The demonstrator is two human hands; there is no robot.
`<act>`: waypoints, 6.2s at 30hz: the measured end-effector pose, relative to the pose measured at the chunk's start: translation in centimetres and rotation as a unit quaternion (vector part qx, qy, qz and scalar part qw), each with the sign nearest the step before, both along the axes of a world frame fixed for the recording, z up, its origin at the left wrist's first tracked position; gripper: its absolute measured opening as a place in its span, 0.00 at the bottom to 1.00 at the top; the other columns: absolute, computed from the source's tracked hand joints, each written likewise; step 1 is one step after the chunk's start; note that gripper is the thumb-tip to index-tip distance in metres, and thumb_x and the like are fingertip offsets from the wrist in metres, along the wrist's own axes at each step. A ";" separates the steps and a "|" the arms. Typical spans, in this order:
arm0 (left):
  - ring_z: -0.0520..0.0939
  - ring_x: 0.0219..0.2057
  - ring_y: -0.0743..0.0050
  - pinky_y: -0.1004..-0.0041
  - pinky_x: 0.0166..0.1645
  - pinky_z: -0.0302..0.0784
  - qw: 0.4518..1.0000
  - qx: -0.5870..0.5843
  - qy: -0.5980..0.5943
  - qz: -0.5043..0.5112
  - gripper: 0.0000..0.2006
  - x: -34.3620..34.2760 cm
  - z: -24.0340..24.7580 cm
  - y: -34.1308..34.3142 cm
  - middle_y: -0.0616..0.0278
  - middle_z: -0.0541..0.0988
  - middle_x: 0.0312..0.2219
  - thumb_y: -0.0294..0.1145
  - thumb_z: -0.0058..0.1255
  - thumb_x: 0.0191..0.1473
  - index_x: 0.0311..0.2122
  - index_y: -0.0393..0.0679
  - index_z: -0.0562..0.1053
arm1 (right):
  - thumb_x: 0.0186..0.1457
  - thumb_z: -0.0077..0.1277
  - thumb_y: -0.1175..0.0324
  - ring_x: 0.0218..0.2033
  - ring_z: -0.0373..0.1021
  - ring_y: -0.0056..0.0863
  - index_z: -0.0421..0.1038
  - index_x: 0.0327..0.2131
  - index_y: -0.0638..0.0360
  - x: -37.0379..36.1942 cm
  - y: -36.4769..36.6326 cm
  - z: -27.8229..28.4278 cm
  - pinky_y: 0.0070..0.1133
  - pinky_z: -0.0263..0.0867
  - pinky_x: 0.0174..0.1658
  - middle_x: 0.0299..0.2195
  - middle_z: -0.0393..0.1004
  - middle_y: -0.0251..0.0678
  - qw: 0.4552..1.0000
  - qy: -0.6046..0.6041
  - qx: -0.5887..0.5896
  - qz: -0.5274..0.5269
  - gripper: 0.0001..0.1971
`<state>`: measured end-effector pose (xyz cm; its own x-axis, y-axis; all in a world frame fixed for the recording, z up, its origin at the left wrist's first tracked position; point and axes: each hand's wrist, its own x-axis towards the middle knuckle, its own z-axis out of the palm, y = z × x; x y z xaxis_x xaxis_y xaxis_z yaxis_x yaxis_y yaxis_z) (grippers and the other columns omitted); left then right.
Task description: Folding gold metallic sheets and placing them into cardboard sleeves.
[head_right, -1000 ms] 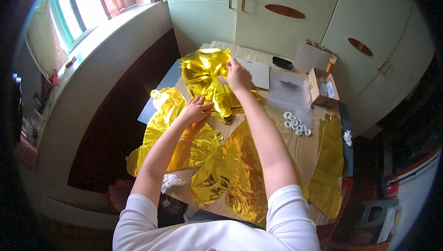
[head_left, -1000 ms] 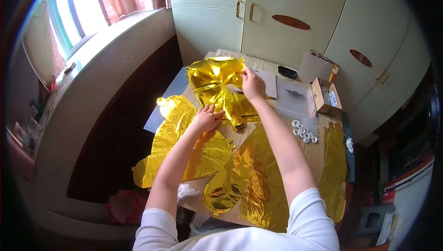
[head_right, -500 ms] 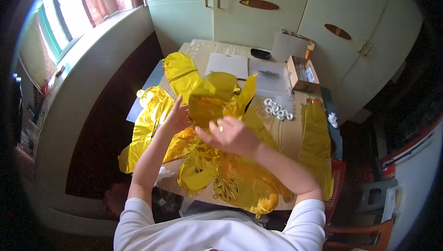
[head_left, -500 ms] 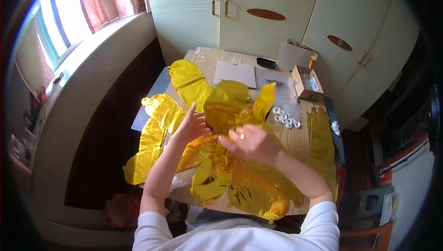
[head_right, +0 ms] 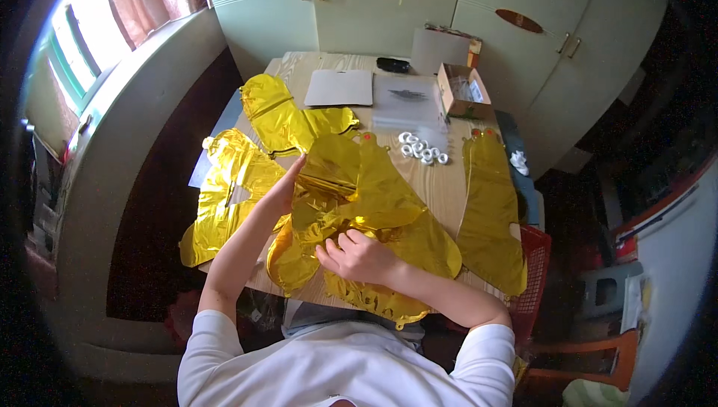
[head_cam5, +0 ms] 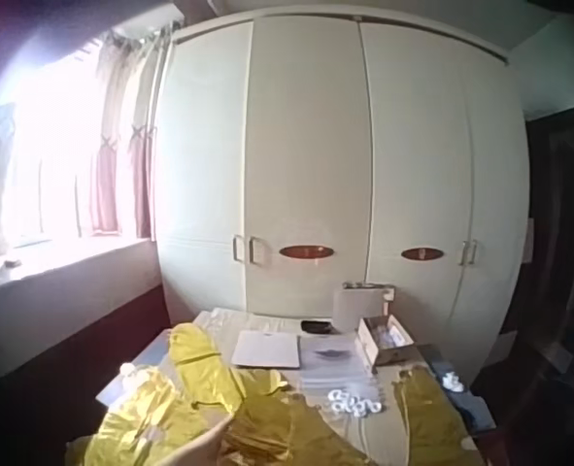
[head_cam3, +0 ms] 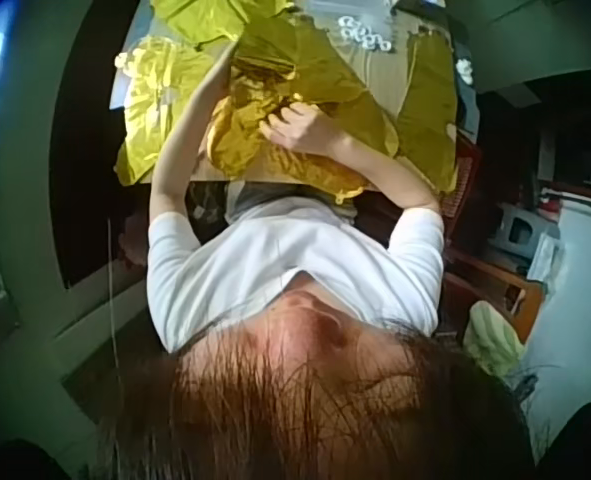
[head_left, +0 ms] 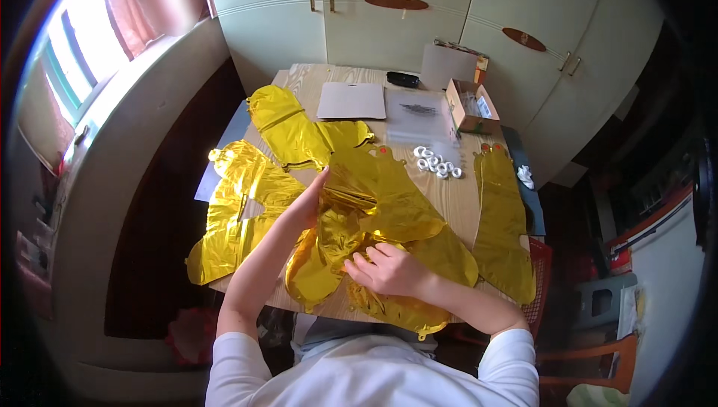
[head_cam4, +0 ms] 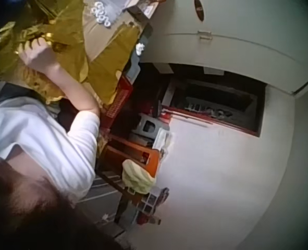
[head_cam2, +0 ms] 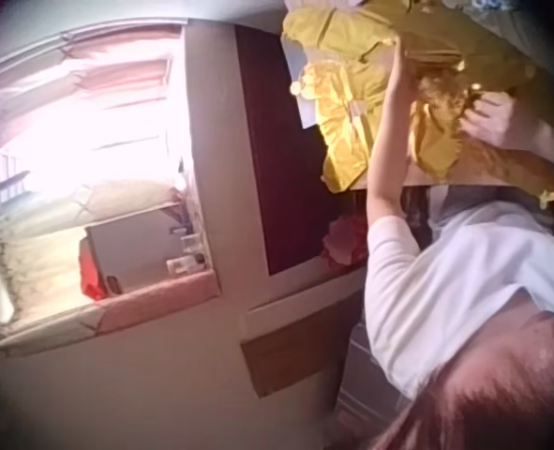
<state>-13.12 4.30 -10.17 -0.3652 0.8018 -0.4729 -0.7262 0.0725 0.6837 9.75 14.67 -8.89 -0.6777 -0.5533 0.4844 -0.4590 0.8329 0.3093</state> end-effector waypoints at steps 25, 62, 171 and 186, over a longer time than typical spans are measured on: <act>0.81 0.32 0.70 0.70 0.34 0.77 0.893 -0.045 0.448 -0.011 0.28 0.9 -7.0 6.5 0.55 0.79 0.36 0.27 0.59 0.48 0.55 0.37 0.65 | 0.46 0.54 0.69 0.24 0.66 0.25 0.76 0.31 0.58 11.5 -2.2 0.0 0.21 0.64 0.30 0.23 0.69 0.30 0.985 -0.055 -0.037 -0.157 0.07; 0.49 0.66 0.38 0.37 0.65 0.39 0.442 -0.078 0.865 -0.225 0.43 11.7 -6.6 4.0 0.48 0.54 0.64 0.72 0.38 0.50 0.65 0.54 0.56 | 0.61 0.44 0.55 0.64 0.54 0.33 0.68 0.56 0.45 4.7 15.0 -9.3 0.37 0.43 0.66 0.60 0.63 0.28 0.892 -0.217 -0.256 -0.305 0.21; 0.52 0.67 0.55 0.47 0.67 0.41 0.423 0.006 0.857 -0.293 0.27 9.3 -6.6 5.0 0.68 0.57 0.65 0.54 0.34 0.61 0.64 0.62 0.59 | 0.28 0.56 0.25 0.70 0.28 0.43 0.34 0.67 0.60 0.7 11.8 -5.9 0.46 0.25 0.68 0.69 0.34 0.41 0.832 -0.411 -0.120 -0.354 0.70; 0.49 0.67 0.51 0.45 0.68 0.39 0.407 0.004 0.865 -0.293 0.39 9.3 -6.2 5.1 0.67 0.56 0.65 0.68 0.39 0.51 0.66 0.63 0.55 | 0.40 0.48 0.27 0.68 0.37 0.48 0.48 0.66 0.40 15.3 5.3 -6.0 0.53 0.30 0.65 0.67 0.45 0.36 0.833 -0.398 -0.184 -0.338 0.52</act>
<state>-3.81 9.41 -16.35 0.1100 0.9900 0.0884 0.9832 -0.1214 0.1363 25.07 20.01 -14.91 -0.9615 0.1722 -0.2141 0.2159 0.9554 -0.2013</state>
